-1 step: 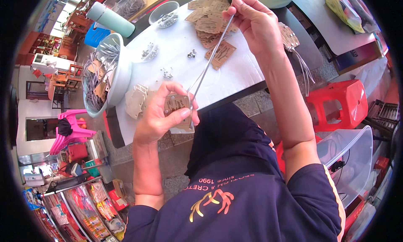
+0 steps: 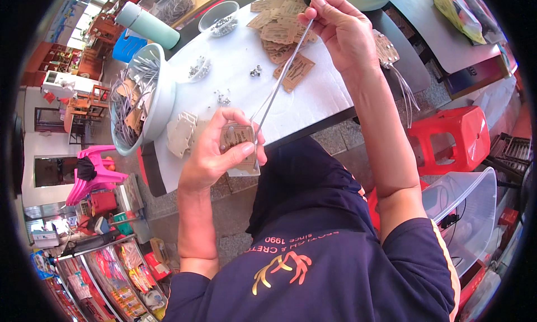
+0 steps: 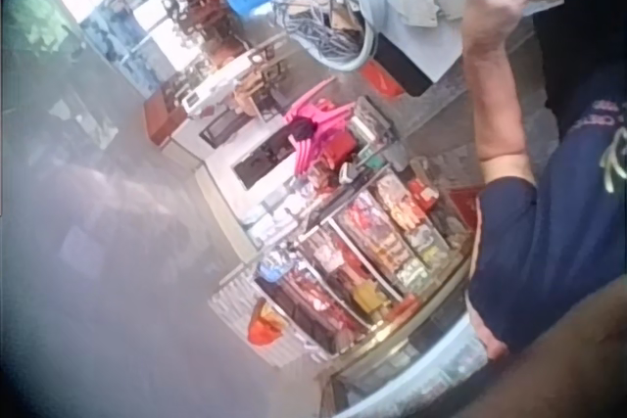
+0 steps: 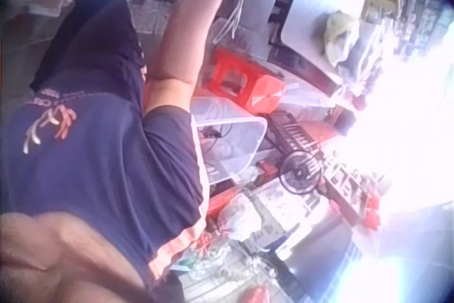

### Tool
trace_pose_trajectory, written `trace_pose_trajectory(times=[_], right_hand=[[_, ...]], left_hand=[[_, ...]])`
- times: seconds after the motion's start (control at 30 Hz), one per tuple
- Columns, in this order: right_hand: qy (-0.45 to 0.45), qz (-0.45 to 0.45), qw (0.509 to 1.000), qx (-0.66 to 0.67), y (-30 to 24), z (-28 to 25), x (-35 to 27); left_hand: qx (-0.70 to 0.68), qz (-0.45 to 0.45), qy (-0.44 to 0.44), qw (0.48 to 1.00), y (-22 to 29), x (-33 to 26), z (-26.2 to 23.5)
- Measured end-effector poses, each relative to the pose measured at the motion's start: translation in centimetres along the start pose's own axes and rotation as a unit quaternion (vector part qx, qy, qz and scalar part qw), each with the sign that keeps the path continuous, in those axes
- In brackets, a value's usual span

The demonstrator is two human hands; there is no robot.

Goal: Threading elastic bands through small cardboard tags and organizing them into groups.

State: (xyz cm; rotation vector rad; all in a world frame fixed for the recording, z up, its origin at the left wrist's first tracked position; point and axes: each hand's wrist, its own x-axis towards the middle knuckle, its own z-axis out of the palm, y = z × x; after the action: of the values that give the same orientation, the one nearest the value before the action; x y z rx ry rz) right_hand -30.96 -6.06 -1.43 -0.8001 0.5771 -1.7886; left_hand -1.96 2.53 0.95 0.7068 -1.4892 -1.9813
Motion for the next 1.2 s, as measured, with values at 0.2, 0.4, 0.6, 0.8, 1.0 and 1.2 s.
trace_pose_trajectory(times=[0.2, 0.4, 0.6, 0.8, 1.0, 1.2], right_hand=[[-0.019, -0.056, 0.998, -0.023, -2.2, 1.7, -2.0], [-0.076, 0.146, 0.970, -0.180, -2.2, 5.9, -7.9], [-0.080, 0.278, 0.948, -0.137, 2.7, 7.9, -11.6], [-0.059, 0.260, 0.949, -0.166, 4.8, 8.0, -11.8], [-0.072, 0.227, 0.943, -0.232, 5.6, 7.8, -11.4], [-0.074, 0.231, 0.934, -0.263, 5.3, 8.0, -11.0]], left_hand=[[-0.021, -0.003, 0.114, 0.993, 0.1, 0.1, -0.2], [-0.034, 0.048, 0.162, 0.985, -0.4, 0.8, -1.3], [0.021, 0.062, 0.192, 0.979, -0.7, 1.7, -0.9], [0.010, 0.055, 0.215, 0.975, -0.9, 1.6, -0.7], [0.121, 0.071, 0.211, 0.967, -0.9, 1.7, -0.5], [0.144, 0.057, 0.220, 0.963, -0.9, 1.7, -0.1]])
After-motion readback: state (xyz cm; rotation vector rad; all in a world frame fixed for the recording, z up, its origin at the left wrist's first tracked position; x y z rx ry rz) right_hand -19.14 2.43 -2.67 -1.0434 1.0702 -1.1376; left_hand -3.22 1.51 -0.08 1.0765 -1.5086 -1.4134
